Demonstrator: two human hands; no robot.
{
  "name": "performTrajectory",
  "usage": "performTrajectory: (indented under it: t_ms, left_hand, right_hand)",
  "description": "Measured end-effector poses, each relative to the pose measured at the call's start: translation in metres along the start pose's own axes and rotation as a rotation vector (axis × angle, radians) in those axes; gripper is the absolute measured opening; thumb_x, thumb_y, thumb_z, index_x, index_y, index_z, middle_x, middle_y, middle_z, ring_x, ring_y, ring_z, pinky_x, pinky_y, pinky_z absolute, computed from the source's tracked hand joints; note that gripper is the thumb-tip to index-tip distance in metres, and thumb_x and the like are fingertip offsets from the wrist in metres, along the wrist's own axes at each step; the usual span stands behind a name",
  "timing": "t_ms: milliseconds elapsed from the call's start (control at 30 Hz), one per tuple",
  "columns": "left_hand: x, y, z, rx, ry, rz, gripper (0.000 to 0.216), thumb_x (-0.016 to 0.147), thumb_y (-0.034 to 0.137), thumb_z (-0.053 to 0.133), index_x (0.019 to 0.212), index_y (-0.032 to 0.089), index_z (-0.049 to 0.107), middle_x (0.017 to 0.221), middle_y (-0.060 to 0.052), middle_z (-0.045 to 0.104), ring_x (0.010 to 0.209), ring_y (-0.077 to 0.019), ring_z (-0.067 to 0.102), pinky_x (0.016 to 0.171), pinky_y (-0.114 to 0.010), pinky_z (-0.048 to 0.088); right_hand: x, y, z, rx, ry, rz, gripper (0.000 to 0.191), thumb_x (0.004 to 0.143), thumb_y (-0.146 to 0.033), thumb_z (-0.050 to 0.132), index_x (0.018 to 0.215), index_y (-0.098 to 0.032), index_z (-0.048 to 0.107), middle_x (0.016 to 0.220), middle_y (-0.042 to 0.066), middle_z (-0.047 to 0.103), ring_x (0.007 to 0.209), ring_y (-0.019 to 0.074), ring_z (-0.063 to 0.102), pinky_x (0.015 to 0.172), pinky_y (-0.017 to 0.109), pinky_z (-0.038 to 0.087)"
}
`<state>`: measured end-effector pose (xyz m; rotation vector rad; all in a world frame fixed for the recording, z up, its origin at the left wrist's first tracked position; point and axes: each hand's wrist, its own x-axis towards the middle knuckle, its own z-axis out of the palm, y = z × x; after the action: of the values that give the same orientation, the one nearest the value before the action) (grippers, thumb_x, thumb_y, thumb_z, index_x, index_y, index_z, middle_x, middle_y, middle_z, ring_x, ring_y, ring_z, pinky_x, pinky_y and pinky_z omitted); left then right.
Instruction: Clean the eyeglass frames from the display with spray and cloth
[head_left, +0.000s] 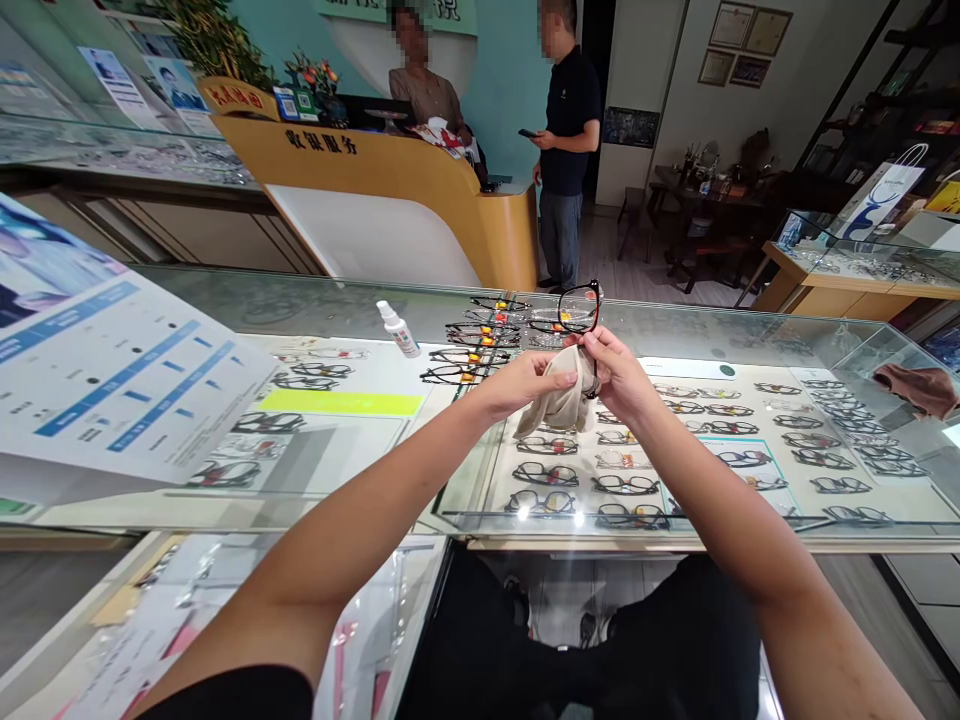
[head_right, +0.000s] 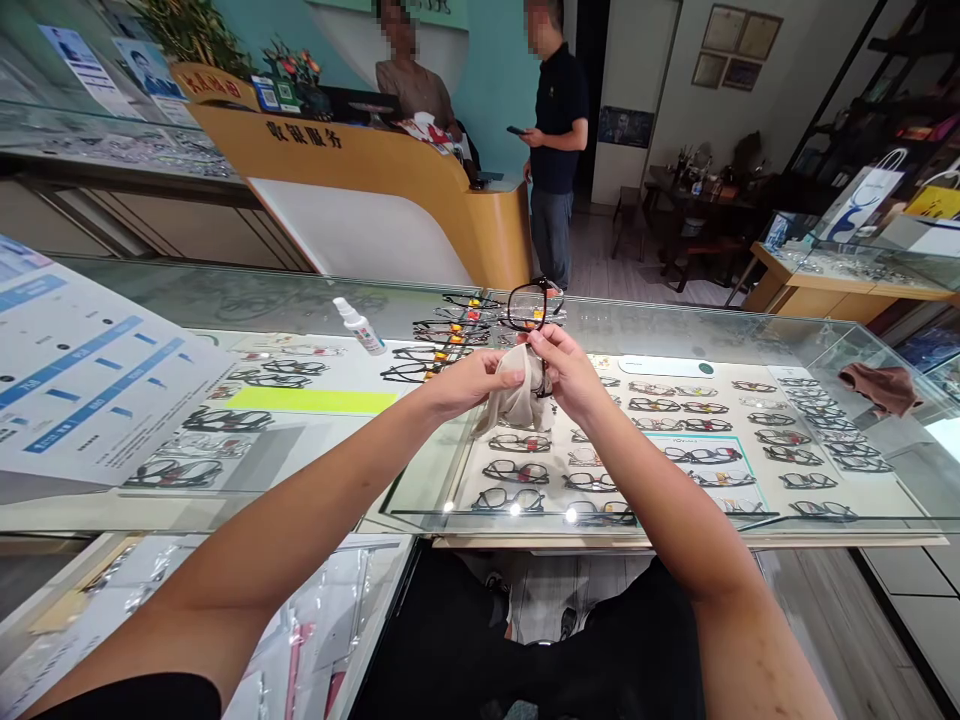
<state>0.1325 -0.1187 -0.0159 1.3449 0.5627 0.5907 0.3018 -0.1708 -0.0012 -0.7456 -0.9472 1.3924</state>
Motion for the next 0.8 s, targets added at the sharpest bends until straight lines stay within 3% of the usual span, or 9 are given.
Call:
performTrajectory:
  t_ms: [367, 667, 800]
  left_hand:
    - [-0.001, -0.001, 0.008, -0.073, -0.071, 0.028, 0.059, 0.063, 0.053, 0.097, 0.095, 0.011, 0.072, 0.079, -0.006, 0.072, 0.067, -0.0158, 0.066, 0.066, -0.026, 0.051]
    - [-0.004, 0.0, 0.021, -0.053, 0.112, 0.146, 0.064, 0.049, 0.048, 0.102, 0.09, 0.012, 0.07, 0.074, 0.001, 0.066, 0.064, -0.0118, 0.058, 0.063, -0.023, 0.045]
    - [-0.004, 0.004, 0.03, -0.043, 0.194, 0.197, 0.066, 0.042, 0.051, 0.103, 0.082, 0.012, 0.068, 0.07, 0.003, 0.061, 0.062, -0.0085, 0.051, 0.06, -0.021, 0.04]
  right_hand:
    - [-0.001, -0.003, 0.002, 0.045, 0.0, -0.02, 0.048, 0.065, -0.053, 0.093, 0.078, -0.024, 0.058, 0.092, -0.002, 0.07, 0.075, 0.0116, 0.061, 0.068, 0.024, 0.053]
    - [-0.002, 0.004, 0.008, 0.084, -0.015, -0.026, 0.049, 0.066, -0.054, 0.092, 0.083, -0.025, 0.056, 0.088, -0.003, 0.069, 0.076, 0.0123, 0.062, 0.067, 0.024, 0.053]
    - [-0.006, 0.005, 0.014, 0.112, -0.012, -0.044, 0.051, 0.064, -0.053, 0.093, 0.079, -0.025, 0.054, 0.09, -0.003, 0.069, 0.08, 0.0124, 0.062, 0.074, 0.024, 0.053]
